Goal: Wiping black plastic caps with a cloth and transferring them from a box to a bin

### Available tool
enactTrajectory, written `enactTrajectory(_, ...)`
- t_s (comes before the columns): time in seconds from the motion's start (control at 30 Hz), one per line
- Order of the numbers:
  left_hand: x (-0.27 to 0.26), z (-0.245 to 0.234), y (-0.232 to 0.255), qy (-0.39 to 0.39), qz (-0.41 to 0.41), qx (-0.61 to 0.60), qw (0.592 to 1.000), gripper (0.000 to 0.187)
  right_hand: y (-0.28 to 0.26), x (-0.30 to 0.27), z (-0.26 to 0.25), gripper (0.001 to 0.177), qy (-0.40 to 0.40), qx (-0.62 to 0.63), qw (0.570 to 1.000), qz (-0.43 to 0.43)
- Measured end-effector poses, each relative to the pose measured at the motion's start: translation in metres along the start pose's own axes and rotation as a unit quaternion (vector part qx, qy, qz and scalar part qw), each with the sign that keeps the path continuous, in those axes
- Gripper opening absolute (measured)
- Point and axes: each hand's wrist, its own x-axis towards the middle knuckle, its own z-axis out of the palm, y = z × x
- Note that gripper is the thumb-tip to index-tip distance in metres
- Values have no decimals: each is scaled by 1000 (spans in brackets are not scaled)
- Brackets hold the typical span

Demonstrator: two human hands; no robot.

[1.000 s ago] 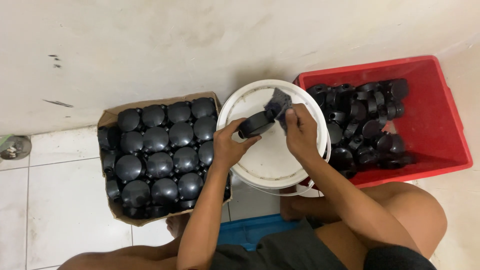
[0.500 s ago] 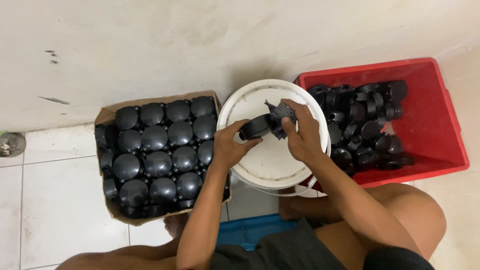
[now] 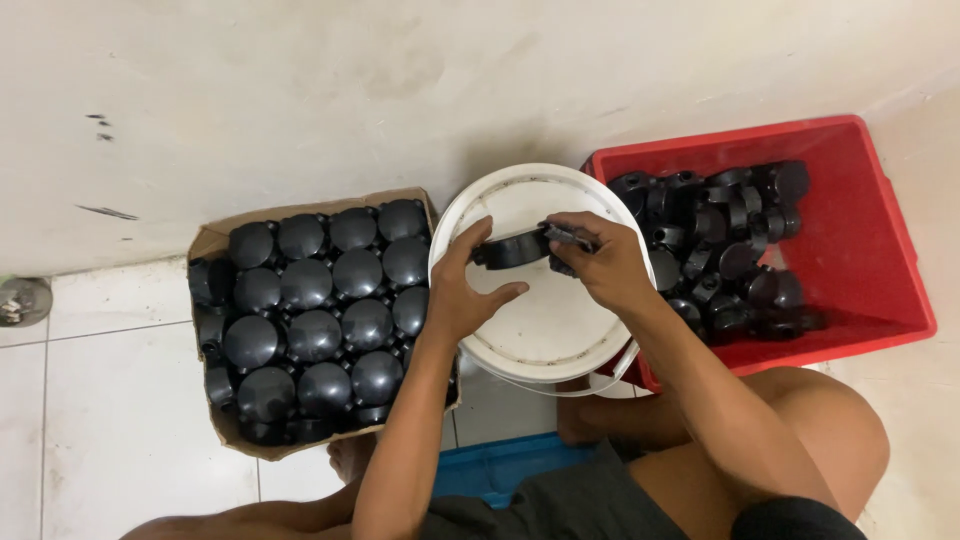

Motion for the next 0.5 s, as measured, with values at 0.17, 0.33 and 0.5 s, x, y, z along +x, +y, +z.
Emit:
enactTrajectory(0.17, 2, -8, -14, -46, -87, -75, 992, 95, -7, -5, 3, 37, 6, 64, 997, -31)
enactTrajectory(0.33, 5, -8, 3, -14, -91, -98, 991, 98, -4, -1, 0, 38, 41, 7, 999, -5)
enactTrajectory(0.5, 5, -6, 8, -30, -36, -17, 999, 100, 3, -6, 1, 44, 10, -188, 965, -184)
